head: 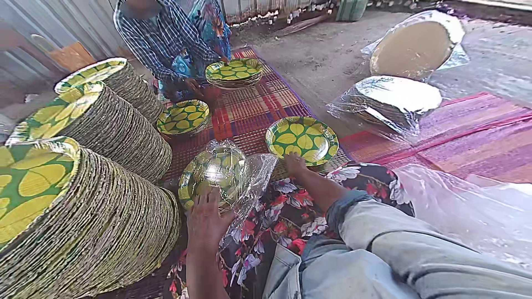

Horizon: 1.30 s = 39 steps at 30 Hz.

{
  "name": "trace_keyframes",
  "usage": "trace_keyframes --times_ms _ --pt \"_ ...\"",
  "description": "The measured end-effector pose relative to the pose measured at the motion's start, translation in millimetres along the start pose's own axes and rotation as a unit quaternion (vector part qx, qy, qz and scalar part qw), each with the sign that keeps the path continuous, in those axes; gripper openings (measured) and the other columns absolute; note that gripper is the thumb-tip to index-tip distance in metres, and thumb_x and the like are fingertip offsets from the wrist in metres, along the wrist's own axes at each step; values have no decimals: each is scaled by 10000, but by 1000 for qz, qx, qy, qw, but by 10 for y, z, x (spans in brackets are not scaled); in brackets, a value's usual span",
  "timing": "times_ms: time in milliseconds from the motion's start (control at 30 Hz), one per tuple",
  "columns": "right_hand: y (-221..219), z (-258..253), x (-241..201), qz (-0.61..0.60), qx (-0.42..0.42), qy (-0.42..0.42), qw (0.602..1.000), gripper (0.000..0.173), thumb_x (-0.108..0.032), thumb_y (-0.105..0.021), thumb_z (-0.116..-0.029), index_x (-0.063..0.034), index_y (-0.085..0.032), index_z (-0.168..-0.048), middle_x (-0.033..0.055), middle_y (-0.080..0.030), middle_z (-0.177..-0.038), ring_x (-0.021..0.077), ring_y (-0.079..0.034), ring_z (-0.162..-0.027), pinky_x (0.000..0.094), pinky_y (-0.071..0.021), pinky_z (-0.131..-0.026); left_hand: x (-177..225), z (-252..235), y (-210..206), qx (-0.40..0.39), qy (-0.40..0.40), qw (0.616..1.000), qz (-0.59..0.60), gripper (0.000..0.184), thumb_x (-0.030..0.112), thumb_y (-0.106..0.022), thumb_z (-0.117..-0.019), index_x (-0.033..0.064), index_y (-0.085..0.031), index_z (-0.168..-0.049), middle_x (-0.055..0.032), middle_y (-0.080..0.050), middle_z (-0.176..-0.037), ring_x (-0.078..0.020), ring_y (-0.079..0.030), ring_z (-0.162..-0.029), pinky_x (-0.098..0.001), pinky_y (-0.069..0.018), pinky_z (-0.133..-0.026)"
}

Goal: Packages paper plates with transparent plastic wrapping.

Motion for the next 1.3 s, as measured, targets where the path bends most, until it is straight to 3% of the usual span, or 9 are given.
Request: trace_keyframes --times_ms 200,400,600,700,800,867,1000,1100,1300 --pt "1085 459 89 -95 207 18 973 315 -118 -465 -1064 56 -615 -1281 306 -609 -1303 497 -558 -1259 677 -429 -996 152 64 -39 -80 -45 995 32 870 458 -870 -775 52 -529 -1465 -216 -531 -1469 -420 -466 -1392 -633 -379 -1098" --pt "1604 1060 181 -46 188 104 976 304 -75 -469 -1052 -8 -661 -1278 251 -664 -1277 452 -600 -1242 680 -400 -1037 276 -62 -442 -190 -20 981 -32 555 268 -744 -923 33 -571 -1395 -208 -513 -1477 -405 -436 -1413 -622 -361 -1110" --pt "2003 1857 290 -104 219 171 955 272 -32 -512 -1032 61 -678 -1227 307 -667 -1225 506 -624 -1171 707 -437 -986 55 -104 -190 19 -13 997 74 280 156 -534 -1057 -56 -716 -1080 -286 -670 -1107 -463 -629 -1133 -629 -473 -975" --pt "2373 2193 355 -162 274 207 925 294 -67 -511 -1043 141 -628 -1215 325 -656 -1183 351 -657 -1102 510 -492 -1002 -153 -113 -73 115 32 984 130 288 179 -593 -1038 -60 -676 -1175 -309 -658 -1144 -504 -626 -1118 -678 -478 -936" --pt "2670 2545 464 -210 334 286 873 318 -149 -522 -1041 119 -598 -1195 108 -657 -1116 -28 -589 -1031 199 -486 -962 -292 -102 -43 132 97 972 165 349 231 -592 -1048 -63 -628 -1231 -319 -649 -1187 -522 -634 -1095 -707 -468 -916" --pt "2796 2701 589 -286 343 338 828 218 -208 -559 -1035 -124 -612 -1228 -157 -646 -1171 -93 -584 -1121 198 -492 -1025 -359 -98 -84 158 89 958 223 337 231 -566 -1061 -79 -645 -1167 -298 -686 -1045 -477 -678 -951 -678 -506 -851" --pt "2659 2799 645 -380 264 463 756 284 -240 -597 -1033 -276 -618 -1314 -172 -642 -1296 -1 -590 -1218 248 -493 -1068 -673 -241 -554 158 35 860 485 246 171 -496 -1077 -41 -618 -1099 -69 -654 -806 -102 -624 -637 -291 -564 -634" --pt "2383 2875 202 -334 186 526 760 173 -174 -656 -989 -143 -705 -1152 -70 -706 -1106 19 -661 -1032 229 -572 -908 -866 -153 -784 74 176 772 606 253 18 -433 -1071 -97 -542 -1268 -124 -645 -1038 -113 -618 -898 -268 -525 -846" --pt "1883 2952 -383 -334 -8 493 803 217 -314 -578 -1024 -166 -705 -1120 -157 -689 -1056 -84 -618 -1023 133 -528 -898 -799 -189 -918 136 230 528 806 148 242 -456 -1095 134 -556 -1090 29 -611 -777 -54 -619 -643 -209 -548 -592"
Point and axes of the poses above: each hand's wrist, its own z-axis away from the middle knuckle, its own y-axis out of the back of the hand, x = y × z, the point moved 7 cm from there along -z, towards the middle knuckle
